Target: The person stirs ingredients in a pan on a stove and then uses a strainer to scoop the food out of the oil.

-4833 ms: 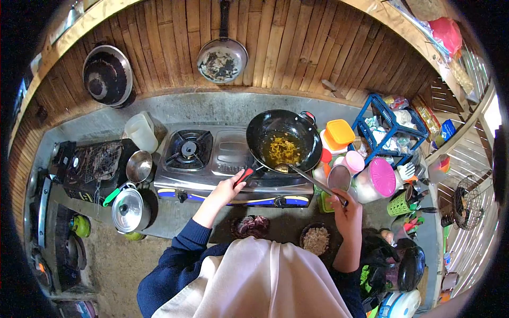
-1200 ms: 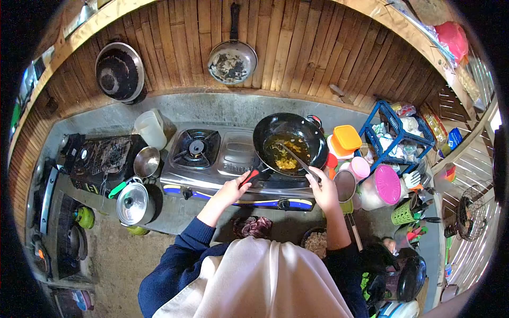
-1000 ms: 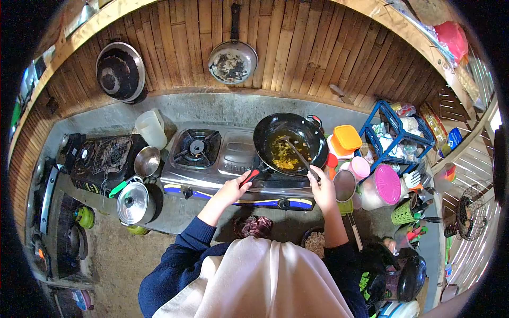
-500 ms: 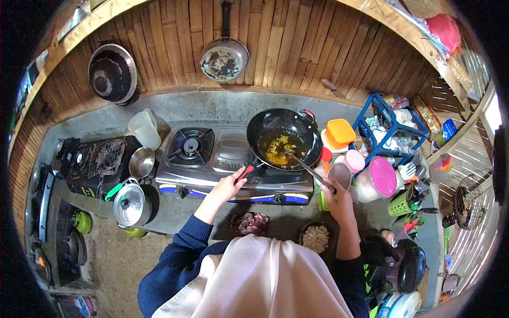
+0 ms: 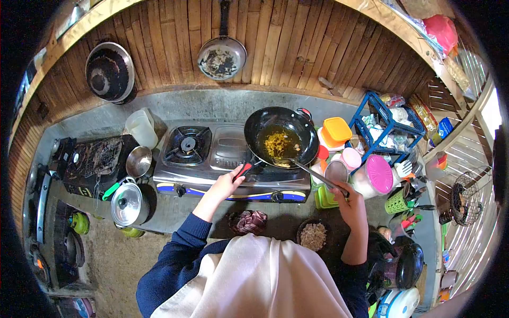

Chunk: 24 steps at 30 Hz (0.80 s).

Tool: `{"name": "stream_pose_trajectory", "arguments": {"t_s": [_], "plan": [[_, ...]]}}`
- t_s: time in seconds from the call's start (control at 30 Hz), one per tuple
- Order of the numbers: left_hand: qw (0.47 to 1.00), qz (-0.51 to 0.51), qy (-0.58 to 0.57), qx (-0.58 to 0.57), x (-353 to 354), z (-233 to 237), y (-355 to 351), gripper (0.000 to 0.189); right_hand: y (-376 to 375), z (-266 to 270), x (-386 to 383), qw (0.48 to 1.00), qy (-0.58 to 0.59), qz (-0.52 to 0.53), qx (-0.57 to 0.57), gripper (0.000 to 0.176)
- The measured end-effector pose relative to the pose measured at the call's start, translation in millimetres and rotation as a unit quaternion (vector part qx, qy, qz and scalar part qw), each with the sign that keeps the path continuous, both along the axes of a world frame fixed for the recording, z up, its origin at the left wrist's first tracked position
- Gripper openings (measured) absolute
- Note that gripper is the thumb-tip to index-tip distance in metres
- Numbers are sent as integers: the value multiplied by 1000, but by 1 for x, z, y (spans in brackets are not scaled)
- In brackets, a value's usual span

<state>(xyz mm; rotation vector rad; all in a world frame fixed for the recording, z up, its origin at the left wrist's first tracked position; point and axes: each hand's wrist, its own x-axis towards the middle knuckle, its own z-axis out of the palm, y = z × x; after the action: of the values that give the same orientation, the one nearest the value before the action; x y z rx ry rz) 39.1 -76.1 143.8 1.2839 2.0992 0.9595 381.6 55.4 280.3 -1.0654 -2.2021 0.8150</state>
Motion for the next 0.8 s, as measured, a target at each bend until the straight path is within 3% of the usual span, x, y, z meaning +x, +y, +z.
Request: {"name": "stream_pose_trajectory", "arguments": {"t_s": [0.37,0.53,0.8], "plan": [[999,2,-8,-31,3,11,-1,51,5,-37,-27,999,15,14,37,27],[1000,-1,10,-7,2,5,0,51,17,-60,-50,990,124,44,-58,29],[1000,5,24,-2,5,11,-2,52,35,-90,-92,987,144,37,-58,32]]}}
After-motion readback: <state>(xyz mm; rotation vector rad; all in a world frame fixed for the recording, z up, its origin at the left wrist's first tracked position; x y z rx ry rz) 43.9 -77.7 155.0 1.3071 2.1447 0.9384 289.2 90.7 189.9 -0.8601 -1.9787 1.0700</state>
